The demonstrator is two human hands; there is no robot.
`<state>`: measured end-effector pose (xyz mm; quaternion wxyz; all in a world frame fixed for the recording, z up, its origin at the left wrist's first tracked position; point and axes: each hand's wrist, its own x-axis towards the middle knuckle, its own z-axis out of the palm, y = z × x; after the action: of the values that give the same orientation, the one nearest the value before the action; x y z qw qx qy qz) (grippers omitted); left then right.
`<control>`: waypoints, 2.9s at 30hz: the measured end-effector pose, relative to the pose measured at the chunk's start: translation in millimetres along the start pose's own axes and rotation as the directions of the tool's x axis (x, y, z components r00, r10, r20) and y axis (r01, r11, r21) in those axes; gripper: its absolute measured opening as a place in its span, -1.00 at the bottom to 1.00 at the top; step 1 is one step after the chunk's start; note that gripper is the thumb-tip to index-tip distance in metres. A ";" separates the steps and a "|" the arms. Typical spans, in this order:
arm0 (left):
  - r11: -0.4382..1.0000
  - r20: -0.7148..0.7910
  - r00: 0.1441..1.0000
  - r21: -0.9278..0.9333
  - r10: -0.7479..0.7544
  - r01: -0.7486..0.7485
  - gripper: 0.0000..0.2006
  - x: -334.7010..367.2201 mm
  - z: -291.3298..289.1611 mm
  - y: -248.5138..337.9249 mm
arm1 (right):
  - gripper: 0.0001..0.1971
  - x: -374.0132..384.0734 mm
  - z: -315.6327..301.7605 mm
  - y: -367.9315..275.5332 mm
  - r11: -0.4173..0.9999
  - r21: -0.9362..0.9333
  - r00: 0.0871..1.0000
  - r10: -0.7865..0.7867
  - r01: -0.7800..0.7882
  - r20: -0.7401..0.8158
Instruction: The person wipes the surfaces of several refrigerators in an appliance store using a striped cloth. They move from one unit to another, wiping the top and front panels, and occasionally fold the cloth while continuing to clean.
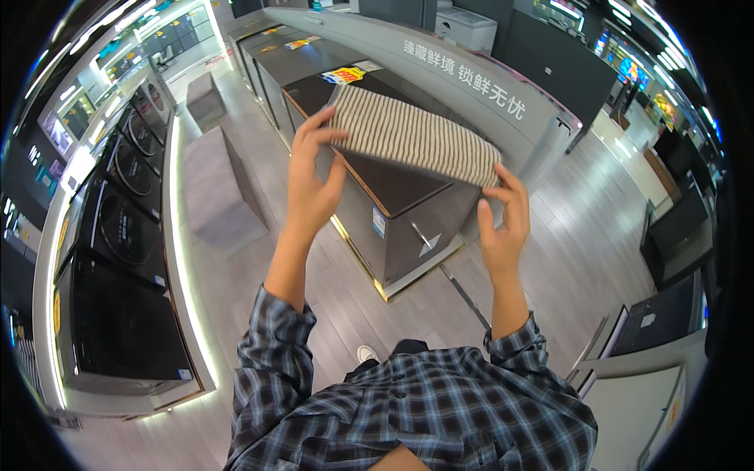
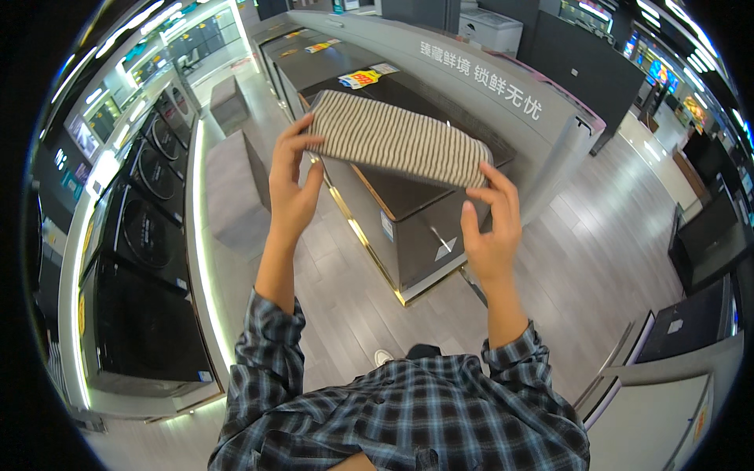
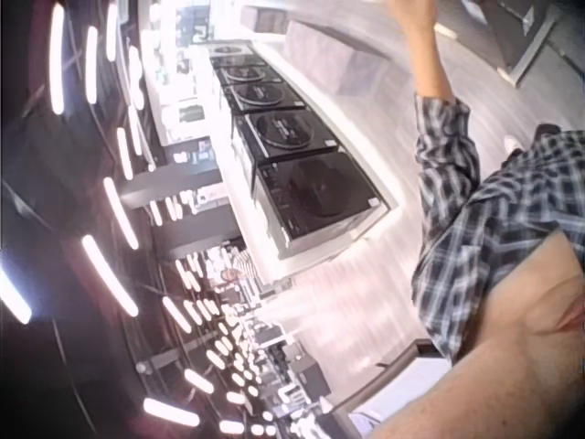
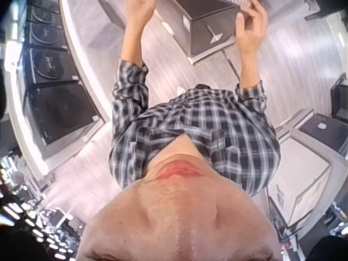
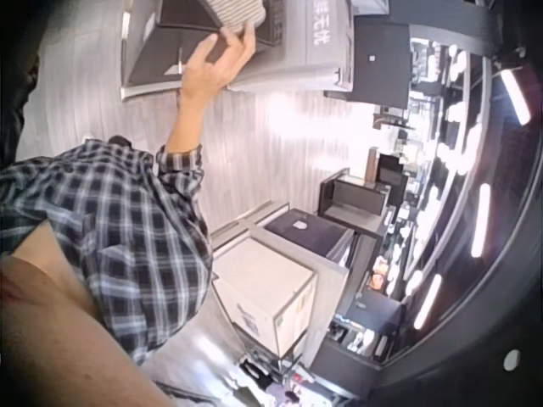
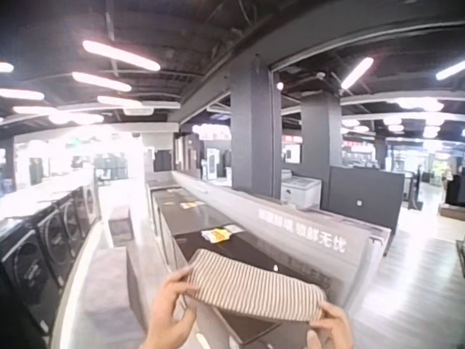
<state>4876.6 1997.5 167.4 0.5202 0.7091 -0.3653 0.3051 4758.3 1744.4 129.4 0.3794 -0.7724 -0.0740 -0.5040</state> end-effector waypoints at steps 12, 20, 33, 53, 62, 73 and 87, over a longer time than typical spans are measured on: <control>0.953 0.303 0.940 -0.204 -0.158 0.226 -0.60 36.9 57.4 -216.5 | -0.87 -21.9 102.5 94.1 0.957 -0.216 0.981 0.196 -0.191 0.003; 0.849 0.474 0.759 0.491 -0.447 0.193 -0.40 -24.1 100.3 -315.8 | -0.70 -77.1 179.2 137.0 0.680 -0.425 0.653 0.720 -0.598 0.234; 0.941 0.861 0.508 0.197 -0.032 -0.274 -0.36 -31.3 196.2 -360.5 | -0.37 -90.5 251.8 205.6 0.590 -0.777 0.740 0.621 -0.222 0.260; 0.911 0.910 0.145 -0.356 0.389 -0.207 -0.34 -15.9 126.4 -413.7 | -0.32 -85.2 343.2 127.9 0.014 -0.827 0.489 0.812 -0.562 -0.319; 0.921 0.906 0.230 -0.299 0.356 -0.250 -0.40 9.2 196.7 -421.5 | -0.28 -68.4 322.6 206.3 -0.049 -0.869 0.544 0.762 -0.492 -0.350; 0.880 0.924 0.143 -0.277 0.354 -0.384 -0.40 52.6 344.8 -445.1 | -0.30 -32.4 266.4 343.1 -0.036 -0.886 0.669 0.642 -0.462 -0.374; 0.896 0.980 0.028 -0.169 0.198 -0.410 -0.37 112.2 476.7 -463.5 | -0.27 23.8 219.7 478.5 -0.092 -0.888 0.604 0.701 -0.451 -0.380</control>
<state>5350.2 1606.0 -110.0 0.0066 0.6713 -0.7324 -0.1132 5166.2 1547.7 -140.3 0.0001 -0.8258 0.5475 -0.1353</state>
